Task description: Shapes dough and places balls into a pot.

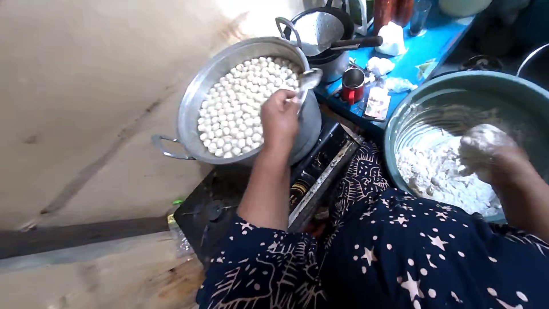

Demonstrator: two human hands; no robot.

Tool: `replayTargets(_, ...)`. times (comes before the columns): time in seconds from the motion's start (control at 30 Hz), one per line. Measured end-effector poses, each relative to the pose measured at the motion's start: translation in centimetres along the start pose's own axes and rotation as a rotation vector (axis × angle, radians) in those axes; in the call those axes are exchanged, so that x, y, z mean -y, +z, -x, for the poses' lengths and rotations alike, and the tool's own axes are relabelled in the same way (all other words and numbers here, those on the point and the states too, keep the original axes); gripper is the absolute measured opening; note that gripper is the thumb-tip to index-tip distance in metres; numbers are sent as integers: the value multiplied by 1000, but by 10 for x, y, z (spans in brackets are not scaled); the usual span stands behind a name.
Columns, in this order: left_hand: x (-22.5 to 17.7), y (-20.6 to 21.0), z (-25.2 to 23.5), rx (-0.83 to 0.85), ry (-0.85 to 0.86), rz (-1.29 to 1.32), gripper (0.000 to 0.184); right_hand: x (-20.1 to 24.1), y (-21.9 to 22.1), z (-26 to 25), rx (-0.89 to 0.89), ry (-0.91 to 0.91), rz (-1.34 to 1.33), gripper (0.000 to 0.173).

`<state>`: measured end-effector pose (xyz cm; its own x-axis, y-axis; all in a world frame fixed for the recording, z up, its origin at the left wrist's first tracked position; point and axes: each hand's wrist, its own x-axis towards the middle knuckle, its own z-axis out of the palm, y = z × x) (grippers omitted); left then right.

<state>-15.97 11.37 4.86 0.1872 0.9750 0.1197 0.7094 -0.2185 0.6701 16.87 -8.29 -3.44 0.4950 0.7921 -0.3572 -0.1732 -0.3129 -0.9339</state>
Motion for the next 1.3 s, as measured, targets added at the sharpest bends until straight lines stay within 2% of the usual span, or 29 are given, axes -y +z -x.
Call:
replayTargets(0.1,-40,60,31,235,107,500,15,4,9,3,98,22,16,22)
replayTargets(0.17,-62,96,52,422,110,653,13,12,16,11,50,38,96,21)
replayTargets(0.27,-79,130,72,564,155,637,15,13,18,21,-18,-49,102,6)
replayTargets(0.37,-86,145,81,581,212,571,17,20,15,27,-61,-58,116,13)
replayTargets(0.57,-90,156,88,578,257,539,17,20,13,26,-82,-133,137,13)
replayTargets(0.7,-92,158,93,632,188,641,14,20,16,26,-98,-164,208,15)
replayTargets(0.83,-102,159,99,756,54,770,11,19,18,30,-131,-212,303,15)
replayTargets(0.93,-111,156,100,872,-144,902,13,18,19,29,-143,-205,301,19)
replayTargets(1.0,-111,149,96,936,-273,1001,16,20,17,29,-166,-124,249,22)
replayTargets(1.07,-105,134,85,905,-303,1074,17,19,8,26,-174,-27,157,37)
replayTargets(1.13,-90,108,65,767,-218,1095,19,9,-8,16,-136,-77,52,33)
replayTargets(1.23,-53,53,27,390,-6,921,16,-7,-28,-2,3,-152,-64,18)
replayTargets(1.3,-21,14,3,64,69,557,13,-8,-27,-6,-21,-102,-83,12)
